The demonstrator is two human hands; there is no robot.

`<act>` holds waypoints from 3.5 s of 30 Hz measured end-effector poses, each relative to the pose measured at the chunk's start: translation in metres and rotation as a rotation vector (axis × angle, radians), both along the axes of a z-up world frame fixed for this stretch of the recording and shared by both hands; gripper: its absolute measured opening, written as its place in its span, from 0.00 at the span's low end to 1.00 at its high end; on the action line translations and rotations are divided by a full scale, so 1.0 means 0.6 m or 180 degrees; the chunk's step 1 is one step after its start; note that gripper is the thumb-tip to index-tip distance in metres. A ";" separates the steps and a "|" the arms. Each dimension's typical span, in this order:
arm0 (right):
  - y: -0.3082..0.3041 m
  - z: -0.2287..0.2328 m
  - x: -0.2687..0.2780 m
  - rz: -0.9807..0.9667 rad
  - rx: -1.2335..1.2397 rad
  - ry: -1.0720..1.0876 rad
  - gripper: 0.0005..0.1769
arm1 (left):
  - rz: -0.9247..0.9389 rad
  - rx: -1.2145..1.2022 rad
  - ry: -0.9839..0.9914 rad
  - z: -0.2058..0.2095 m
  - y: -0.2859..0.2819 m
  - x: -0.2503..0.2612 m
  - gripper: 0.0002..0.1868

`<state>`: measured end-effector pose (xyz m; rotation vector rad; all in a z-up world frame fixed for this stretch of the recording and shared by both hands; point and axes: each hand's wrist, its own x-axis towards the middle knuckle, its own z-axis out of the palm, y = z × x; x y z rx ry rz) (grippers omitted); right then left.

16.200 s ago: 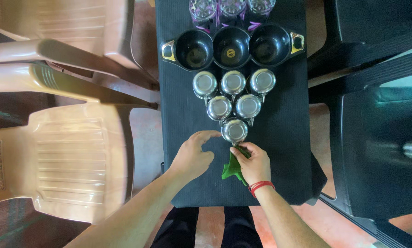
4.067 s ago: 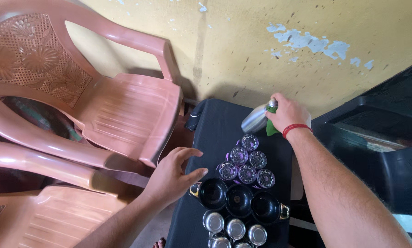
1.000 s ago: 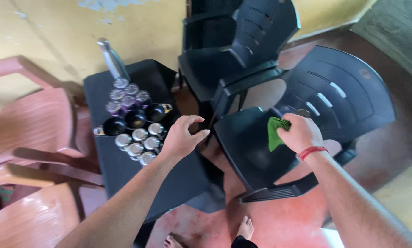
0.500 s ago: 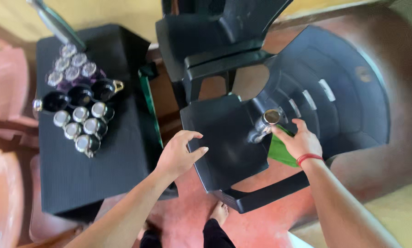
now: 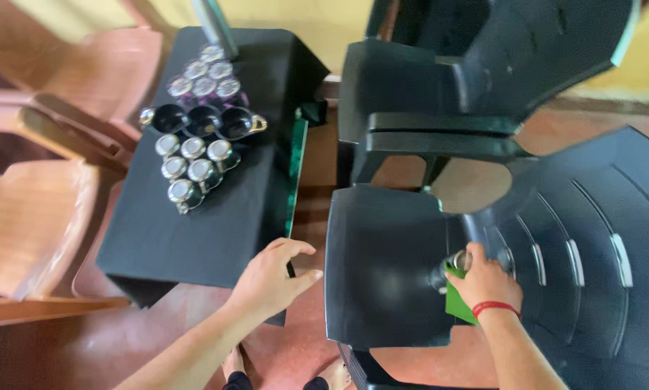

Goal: The person wipes metal cups and thermos flasks with a green cloth, then wipes the surfaces of several plastic chairs. The person handles the items one at a time, wiping each surface thoroughly.

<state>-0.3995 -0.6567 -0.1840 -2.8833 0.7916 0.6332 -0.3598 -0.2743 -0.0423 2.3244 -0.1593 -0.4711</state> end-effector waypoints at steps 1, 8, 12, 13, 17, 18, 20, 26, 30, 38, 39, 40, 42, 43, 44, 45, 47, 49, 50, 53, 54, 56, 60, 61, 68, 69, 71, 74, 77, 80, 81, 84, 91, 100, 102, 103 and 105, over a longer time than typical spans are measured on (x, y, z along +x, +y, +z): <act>0.004 0.006 0.001 0.0076 -0.0091 0.0105 0.38 | 0.0021 -0.0004 0.0082 -0.003 0.001 -0.008 0.23; 0.029 0.077 -0.003 0.0198 0.0085 0.0038 0.37 | 0.0140 0.0019 0.0482 -0.003 0.021 -0.027 0.24; 0.083 0.179 0.018 0.0588 0.0325 -0.0231 0.33 | -0.0222 -0.0343 -0.0392 -0.019 0.040 -0.021 0.23; 0.105 0.215 0.024 0.0732 0.0337 -0.0235 0.33 | -0.0288 -0.0398 -0.0405 -0.019 0.048 -0.017 0.26; 0.198 0.364 0.052 0.0991 0.0785 -0.0432 0.31 | -0.0622 -0.0546 -0.0395 0.004 0.054 -0.010 0.41; 0.219 0.396 0.057 0.1051 0.1079 -0.0568 0.30 | -0.0748 -0.0555 -0.0397 0.015 0.055 -0.009 0.46; 0.253 0.455 0.066 0.1091 0.1510 -0.0803 0.29 | -0.0708 -0.1135 -0.0123 0.038 0.053 -0.014 0.57; 0.330 0.552 0.094 0.1007 0.2580 -0.1682 0.32 | -0.0182 -0.2133 -0.0263 0.079 0.082 0.000 0.55; 0.363 0.561 0.128 0.0825 0.3458 -0.3217 0.18 | 0.0430 -0.3536 0.0113 0.081 0.085 0.013 0.47; 0.506 0.477 0.108 0.3268 0.1611 -0.3618 0.26 | 0.0888 -0.4378 0.1806 0.120 0.115 0.051 0.38; 0.506 0.469 0.097 0.3168 0.1920 -0.3486 0.27 | 0.0737 -0.4610 0.1958 0.119 0.120 0.058 0.40; 0.508 0.461 0.087 0.3075 0.2232 -0.3346 0.28 | 0.0806 -0.4626 0.1905 0.117 0.128 0.060 0.40; 0.511 0.440 0.059 0.2990 0.2608 -0.3083 0.29 | 0.0946 -0.4644 0.1807 0.117 0.149 0.066 0.38; 0.510 0.427 0.040 0.3003 0.2677 -0.2969 0.29 | 0.0859 -0.4774 0.1864 0.119 0.160 0.071 0.40; 0.506 0.415 0.021 0.3009 0.2734 -0.2866 0.29 | 0.0752 -0.4901 0.1923 0.121 0.168 0.079 0.42; 0.500 0.402 0.000 0.2987 0.2775 -0.2862 0.29 | 0.0643 -0.5026 0.1981 0.123 0.174 0.085 0.44; 0.487 0.382 -0.038 0.2959 0.2839 -0.2839 0.29 | 0.1211 -0.4599 0.1832 0.125 0.179 0.094 0.46; 0.490 0.360 -0.062 0.2835 0.2753 -0.2900 0.30 | 0.1427 -0.4353 0.1751 0.123 0.178 0.096 0.48; 0.491 0.355 -0.065 0.2764 0.2710 -0.2931 0.31 | 0.1365 -0.4333 0.1745 0.122 0.175 0.096 0.48; 0.486 0.363 -0.038 0.2716 0.3000 -0.2745 0.36 | 0.0814 -0.4234 0.1497 0.114 0.165 0.082 0.50; 0.490 0.369 -0.015 0.2570 0.3094 -0.2758 0.35 | 0.0565 -0.4189 0.1386 0.115 0.162 0.078 0.51; 0.500 0.385 0.045 0.2274 0.3277 -0.2791 0.31 | 0.0636 -0.4150 0.1509 0.119 0.145 0.071 0.49; 0.499 0.429 0.163 0.2524 0.3756 -0.3056 0.25 | 0.0309 -0.4393 0.1692 0.126 0.139 0.067 0.47; 0.499 0.440 0.178 0.2521 0.3891 -0.3043 0.24 | 0.0450 -0.4297 0.1658 0.129 0.141 0.070 0.46; 0.526 0.436 0.091 0.2496 0.4185 -0.2511 0.23 | 0.0792 -0.4866 0.1140 0.158 0.178 0.127 0.42; 0.523 0.432 0.071 0.2395 0.4309 -0.2314 0.24 | 0.0881 -0.5025 0.0987 0.160 0.185 0.135 0.40; 0.522 0.421 0.040 0.2298 0.4391 -0.2086 0.25 | 0.1348 -0.4861 0.0460 0.156 0.189 0.147 0.35; 0.521 0.399 0.026 0.2307 0.4163 -0.2162 0.27 | 0.1802 -0.4249 -0.0294 0.144 0.187 0.173 0.31; 0.531 0.377 0.051 0.2310 0.3924 -0.2451 0.27 | 0.1843 -0.4115 -0.0260 0.137 0.177 0.179 0.30; 0.532 0.388 0.132 0.2489 0.3755 -0.2909 0.24 | 0.1431 -0.4177 0.0258 0.140 0.162 0.166 0.31; 0.531 0.398 0.156 0.2502 0.3579 -0.3026 0.23 | 0.1237 -0.4168 0.0443 0.143 0.155 0.162 0.31; 0.519 0.445 0.220 0.2161 0.4107 -0.2870 0.22 | 0.0616 -0.4516 0.0656 0.148 0.142 0.143 0.39; 0.533 0.483 0.202 0.2801 0.4331 -0.2631 0.23 | 0.1212 -0.4952 0.1018 0.190 0.140 0.131 0.41; 0.503 0.473 0.076 0.2341 0.4766 -0.1855 0.23 | 0.1332 -0.5367 0.0071 0.203 0.203 0.170 0.39; 0.500 0.459 0.072 0.2097 0.4975 -0.1788 0.23 | 0.1554 -0.5063 0.0010 0.195 0.196 0.169 0.36; 0.501 0.451 0.073 0.1964 0.5084 -0.1754 0.23 | 0.1400 -0.5011 -0.0147 0.189 0.192 0.166 0.34; 0.509 0.446 0.097 0.2321 0.4675 -0.2209 0.24 | 0.1043 -0.4903 -0.0449 0.180 0.177 0.164 0.29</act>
